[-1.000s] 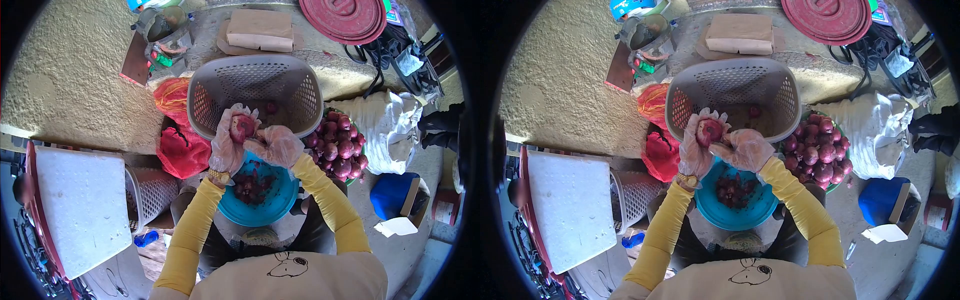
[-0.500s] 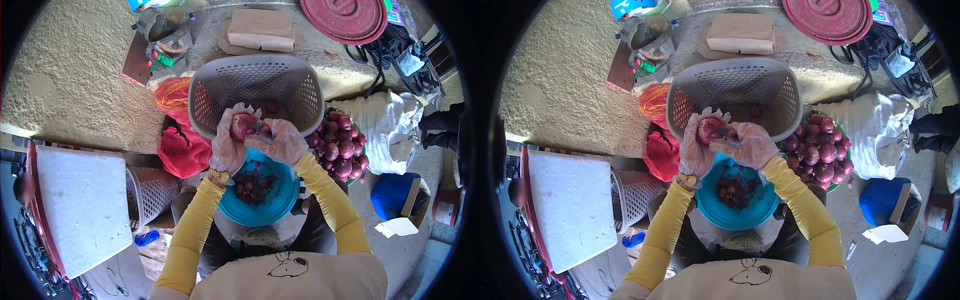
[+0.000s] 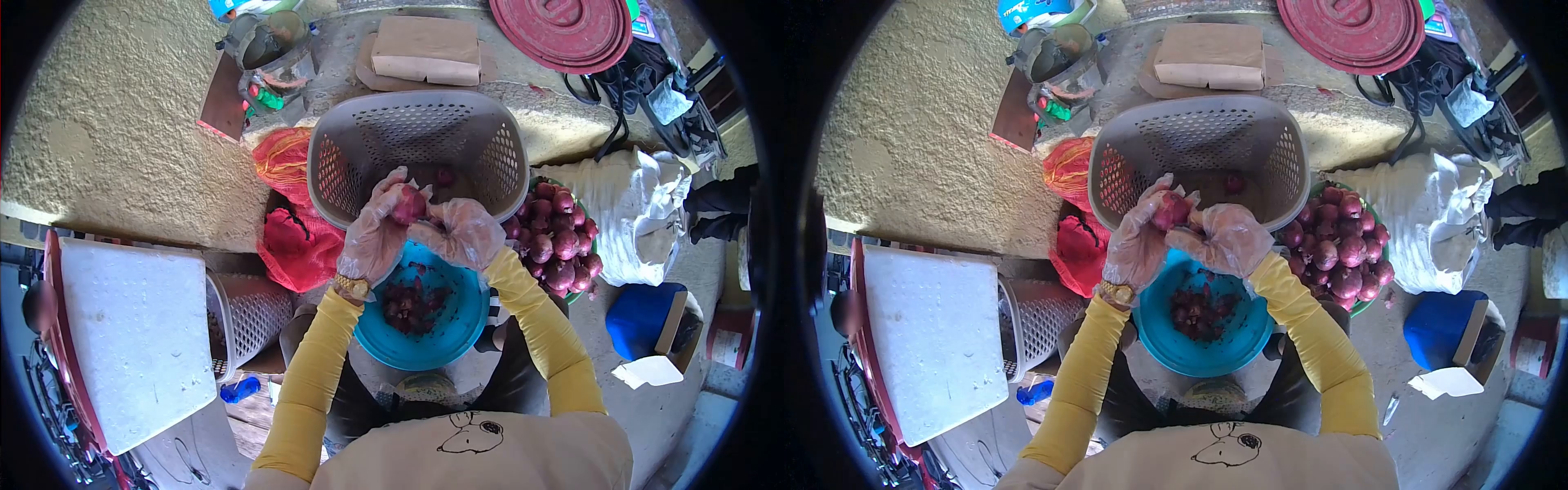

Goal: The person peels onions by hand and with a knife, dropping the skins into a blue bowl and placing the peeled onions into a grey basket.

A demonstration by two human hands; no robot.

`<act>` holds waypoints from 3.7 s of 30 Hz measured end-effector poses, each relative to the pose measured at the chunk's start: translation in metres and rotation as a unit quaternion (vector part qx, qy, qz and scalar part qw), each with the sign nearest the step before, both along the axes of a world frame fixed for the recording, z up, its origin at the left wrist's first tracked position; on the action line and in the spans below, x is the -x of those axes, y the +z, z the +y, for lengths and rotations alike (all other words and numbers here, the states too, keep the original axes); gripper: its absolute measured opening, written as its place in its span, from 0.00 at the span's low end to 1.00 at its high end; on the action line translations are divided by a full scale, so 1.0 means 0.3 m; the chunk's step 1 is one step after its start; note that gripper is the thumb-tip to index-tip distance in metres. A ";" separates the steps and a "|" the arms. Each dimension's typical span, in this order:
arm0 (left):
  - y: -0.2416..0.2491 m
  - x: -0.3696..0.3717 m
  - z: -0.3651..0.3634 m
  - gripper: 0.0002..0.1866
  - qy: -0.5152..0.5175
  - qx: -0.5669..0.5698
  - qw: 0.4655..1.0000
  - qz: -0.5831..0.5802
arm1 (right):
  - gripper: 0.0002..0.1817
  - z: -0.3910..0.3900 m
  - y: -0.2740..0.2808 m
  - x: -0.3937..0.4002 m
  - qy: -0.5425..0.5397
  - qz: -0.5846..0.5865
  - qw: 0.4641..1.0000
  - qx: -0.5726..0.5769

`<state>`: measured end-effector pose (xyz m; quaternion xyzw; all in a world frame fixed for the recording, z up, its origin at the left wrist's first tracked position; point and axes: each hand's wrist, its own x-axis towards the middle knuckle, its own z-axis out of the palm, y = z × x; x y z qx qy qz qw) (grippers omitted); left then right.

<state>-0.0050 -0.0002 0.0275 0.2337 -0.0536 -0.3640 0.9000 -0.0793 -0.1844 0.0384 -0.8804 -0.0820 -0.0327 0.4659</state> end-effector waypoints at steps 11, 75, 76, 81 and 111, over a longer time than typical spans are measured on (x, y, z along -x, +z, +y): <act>0.013 -0.054 0.041 0.24 0.052 -0.012 0.998 0.027 | 0.29 0.089 -0.104 0.061 0.183 -0.112 0.961 0.172; -0.035 0.004 -0.012 0.26 0.128 -0.079 0.978 -0.147 | 0.32 0.120 0.048 0.009 -0.117 0.077 0.990 -0.034; -0.035 0.002 -0.013 0.26 0.130 -0.086 0.975 -0.158 | 0.32 0.118 0.047 0.005 -0.112 0.083 0.990 -0.033; -0.036 0.007 -0.015 0.26 0.129 -0.082 0.976 -0.155 | 0.33 0.116 0.052 0.006 -0.112 0.100 0.988 -0.032; 0.007 -0.008 0.016 0.27 0.054 -0.018 0.998 -0.033 | 0.25 0.071 0.026 0.020 -0.011 0.035 0.999 -0.003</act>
